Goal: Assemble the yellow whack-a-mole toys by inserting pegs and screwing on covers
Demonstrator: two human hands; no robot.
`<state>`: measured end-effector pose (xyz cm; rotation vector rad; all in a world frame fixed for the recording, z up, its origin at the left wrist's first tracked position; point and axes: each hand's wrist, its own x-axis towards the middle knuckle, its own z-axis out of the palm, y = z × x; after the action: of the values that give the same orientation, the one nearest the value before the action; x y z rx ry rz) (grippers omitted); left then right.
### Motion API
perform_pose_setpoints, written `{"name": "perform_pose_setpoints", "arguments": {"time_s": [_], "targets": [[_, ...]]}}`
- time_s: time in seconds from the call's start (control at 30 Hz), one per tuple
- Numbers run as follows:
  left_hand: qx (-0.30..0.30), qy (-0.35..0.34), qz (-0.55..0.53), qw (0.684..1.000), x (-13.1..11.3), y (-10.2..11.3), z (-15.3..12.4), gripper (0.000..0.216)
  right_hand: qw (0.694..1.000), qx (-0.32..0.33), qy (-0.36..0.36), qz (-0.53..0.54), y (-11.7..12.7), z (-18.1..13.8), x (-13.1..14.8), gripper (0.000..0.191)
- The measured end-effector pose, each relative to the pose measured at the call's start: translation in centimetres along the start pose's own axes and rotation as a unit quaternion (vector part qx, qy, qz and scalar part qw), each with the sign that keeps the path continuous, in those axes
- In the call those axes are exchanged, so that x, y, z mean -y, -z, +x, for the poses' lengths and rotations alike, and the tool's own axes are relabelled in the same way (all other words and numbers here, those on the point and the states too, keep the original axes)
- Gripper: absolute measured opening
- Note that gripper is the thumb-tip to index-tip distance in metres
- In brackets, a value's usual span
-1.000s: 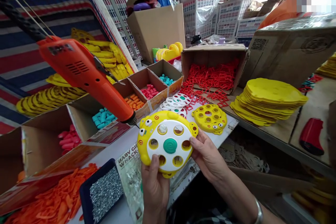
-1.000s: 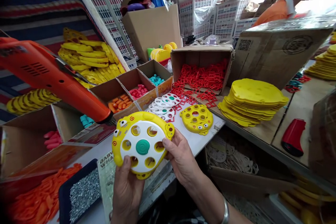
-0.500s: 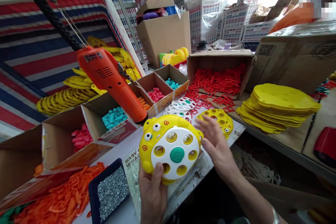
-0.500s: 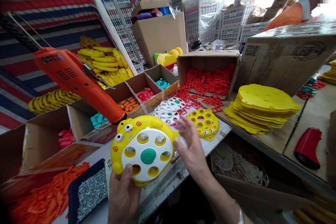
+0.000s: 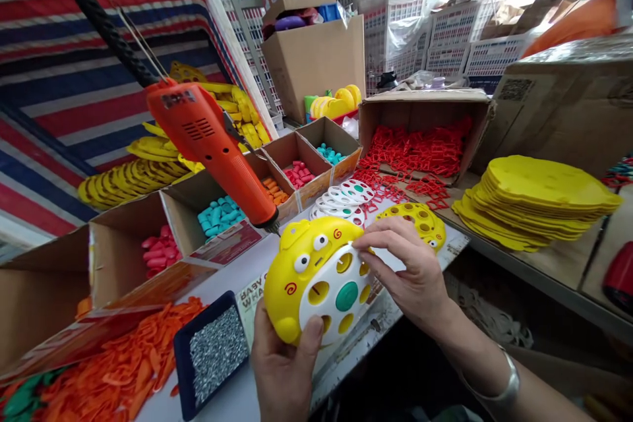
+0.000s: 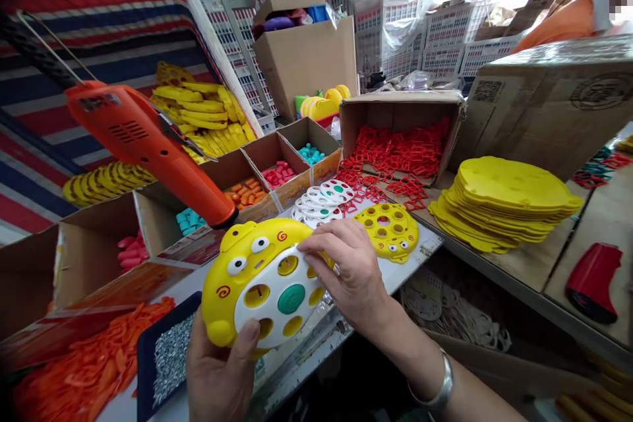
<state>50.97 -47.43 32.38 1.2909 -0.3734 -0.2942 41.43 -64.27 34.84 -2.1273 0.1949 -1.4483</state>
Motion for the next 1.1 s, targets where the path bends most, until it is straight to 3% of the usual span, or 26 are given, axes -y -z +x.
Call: {"name": "perform_pose_setpoints", "arguments": {"time_s": [0.17, 0.3, 0.33, 0.43, 0.5, 0.57, 0.73, 0.9, 0.97, 1.1], "targets": [[-0.024, -0.016, 0.025, 0.999, -0.8, -0.8, -0.6, 0.048, 0.993, 0.053, -0.077, 0.076, 0.3, 0.4, 0.0, 0.007], [-0.020, 0.034, 0.005, 0.999, -1.4, -0.7, -0.9, 0.055, 0.982, 0.065, -0.121, 0.126, 0.6, 0.9, -0.2, 0.004], [-0.016, 0.051, -0.007, 0.999, -1.4, -0.5, -0.8, 0.060, 0.977, 0.073, -0.134, 0.151, 0.7, 0.9, -0.3, 0.011], [-0.002, 0.082, -0.025, 0.996, -1.4, 0.0, -0.6, 0.072, 0.924, 0.148, -0.210, 0.284, 0.6, 0.9, -0.4, 0.042], [0.010, 0.090, -0.026, 0.996, -1.2, 0.2, -0.4, 0.074, 0.881, 0.174, -0.263, 0.352, 0.4, 0.5, -0.3, 0.043], [0.021, 0.097, -0.027, 0.995, -1.2, 0.1, -0.3, 0.072, 0.869, 0.152, -0.293, 0.368, 0.2, 0.0, -0.2, 0.039], [0.059, 0.115, -0.049, 0.990, -1.5, 0.0, -0.1, 0.069, 0.871, 0.111, -0.330, 0.346, -0.3, -1.6, 0.5, 0.037], [0.091, 0.146, -0.091, 0.981, -1.8, 2.1, -0.7, 0.056, 0.871, 0.087, -0.352, 0.332, -1.6, -2.8, 1.0, 0.040], [0.068, 0.168, -0.119, 0.976, -1.8, 3.0, -1.0, 0.051, 0.850, 0.113, -0.358, 0.370, -2.1, -3.0, 1.0, 0.042], [-0.033, 0.210, -0.168, 0.963, -1.5, 4.3, -1.3, 0.042, 0.764, 0.201, -0.405, 0.461, -3.2, -3.0, 1.5, 0.055]]}}
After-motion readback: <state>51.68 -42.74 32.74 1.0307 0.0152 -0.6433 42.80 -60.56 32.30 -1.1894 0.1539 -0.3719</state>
